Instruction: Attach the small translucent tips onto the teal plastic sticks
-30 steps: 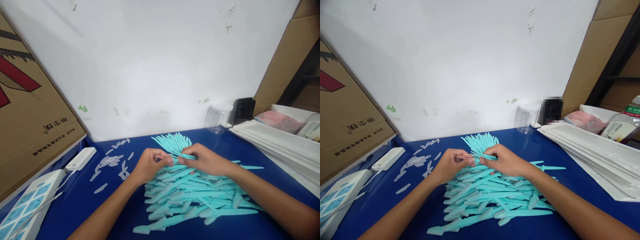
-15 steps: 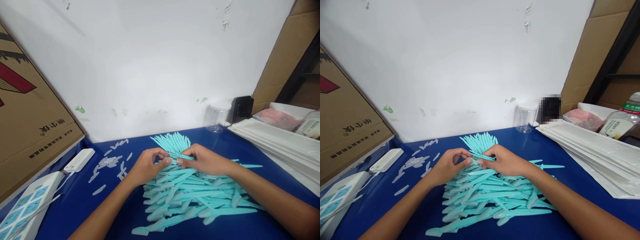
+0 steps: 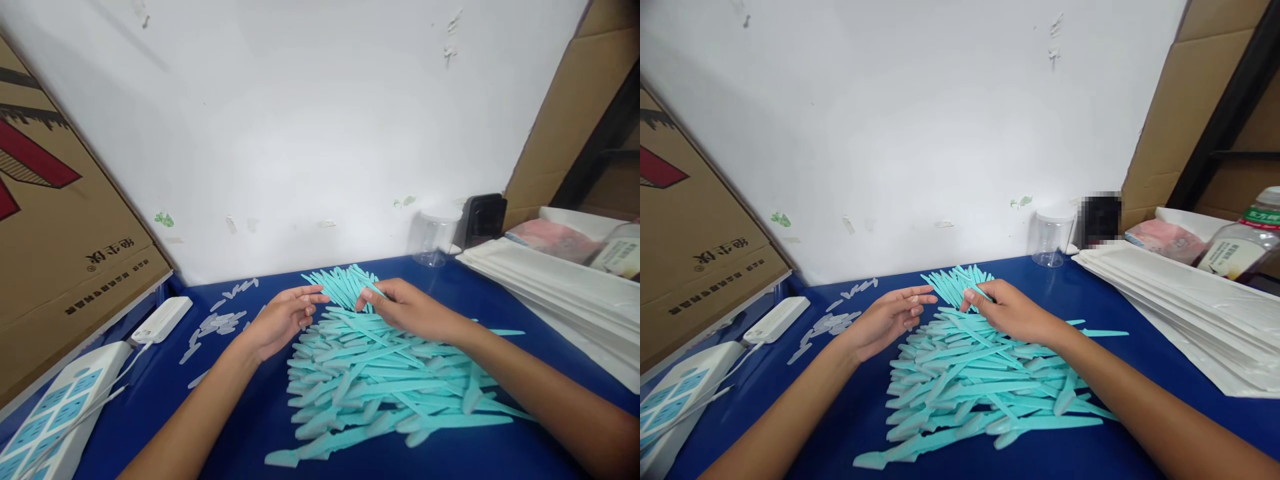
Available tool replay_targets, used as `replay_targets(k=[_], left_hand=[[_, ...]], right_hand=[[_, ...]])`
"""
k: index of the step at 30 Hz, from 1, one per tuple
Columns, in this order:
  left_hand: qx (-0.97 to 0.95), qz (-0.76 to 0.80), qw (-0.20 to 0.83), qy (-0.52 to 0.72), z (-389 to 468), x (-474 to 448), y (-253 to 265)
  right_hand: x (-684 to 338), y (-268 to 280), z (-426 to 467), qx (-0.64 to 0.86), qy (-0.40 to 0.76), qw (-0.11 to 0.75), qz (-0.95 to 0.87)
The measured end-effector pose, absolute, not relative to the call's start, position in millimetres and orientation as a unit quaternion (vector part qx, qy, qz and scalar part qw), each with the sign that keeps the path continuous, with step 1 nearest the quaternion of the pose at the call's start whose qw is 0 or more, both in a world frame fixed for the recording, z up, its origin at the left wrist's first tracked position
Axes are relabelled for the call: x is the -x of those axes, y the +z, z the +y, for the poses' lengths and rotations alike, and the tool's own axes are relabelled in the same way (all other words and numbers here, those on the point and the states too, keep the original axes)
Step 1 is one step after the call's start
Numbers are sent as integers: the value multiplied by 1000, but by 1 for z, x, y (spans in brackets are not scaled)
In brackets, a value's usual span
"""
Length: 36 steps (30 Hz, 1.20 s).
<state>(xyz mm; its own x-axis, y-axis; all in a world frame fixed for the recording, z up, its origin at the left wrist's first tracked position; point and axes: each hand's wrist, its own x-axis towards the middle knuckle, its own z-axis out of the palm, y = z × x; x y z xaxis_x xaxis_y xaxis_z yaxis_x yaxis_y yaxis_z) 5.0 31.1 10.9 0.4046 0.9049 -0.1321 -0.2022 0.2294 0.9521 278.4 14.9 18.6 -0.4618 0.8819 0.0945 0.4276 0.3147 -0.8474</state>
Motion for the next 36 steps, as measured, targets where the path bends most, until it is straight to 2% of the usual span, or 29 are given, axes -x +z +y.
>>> replay_targets(k=[5, 11, 16, 24, 36], left_hand=[[-530, 357, 675, 368, 26, -9, 14], [-600, 392, 597, 362, 24, -12, 9], [-560, 410, 622, 363, 21, -14, 12], [-576, 341, 665, 331, 21, -12, 15], [-736, 390, 469, 293, 23, -14, 8]], right_hand=[[-278, 20, 13, 447, 337, 304, -771], [-279, 11, 14, 456, 389, 322, -733], [-279, 11, 18, 420, 356, 316, -773], [-278, 15, 19, 426, 347, 334, -766], [-277, 17, 16, 403, 405, 334, -750]])
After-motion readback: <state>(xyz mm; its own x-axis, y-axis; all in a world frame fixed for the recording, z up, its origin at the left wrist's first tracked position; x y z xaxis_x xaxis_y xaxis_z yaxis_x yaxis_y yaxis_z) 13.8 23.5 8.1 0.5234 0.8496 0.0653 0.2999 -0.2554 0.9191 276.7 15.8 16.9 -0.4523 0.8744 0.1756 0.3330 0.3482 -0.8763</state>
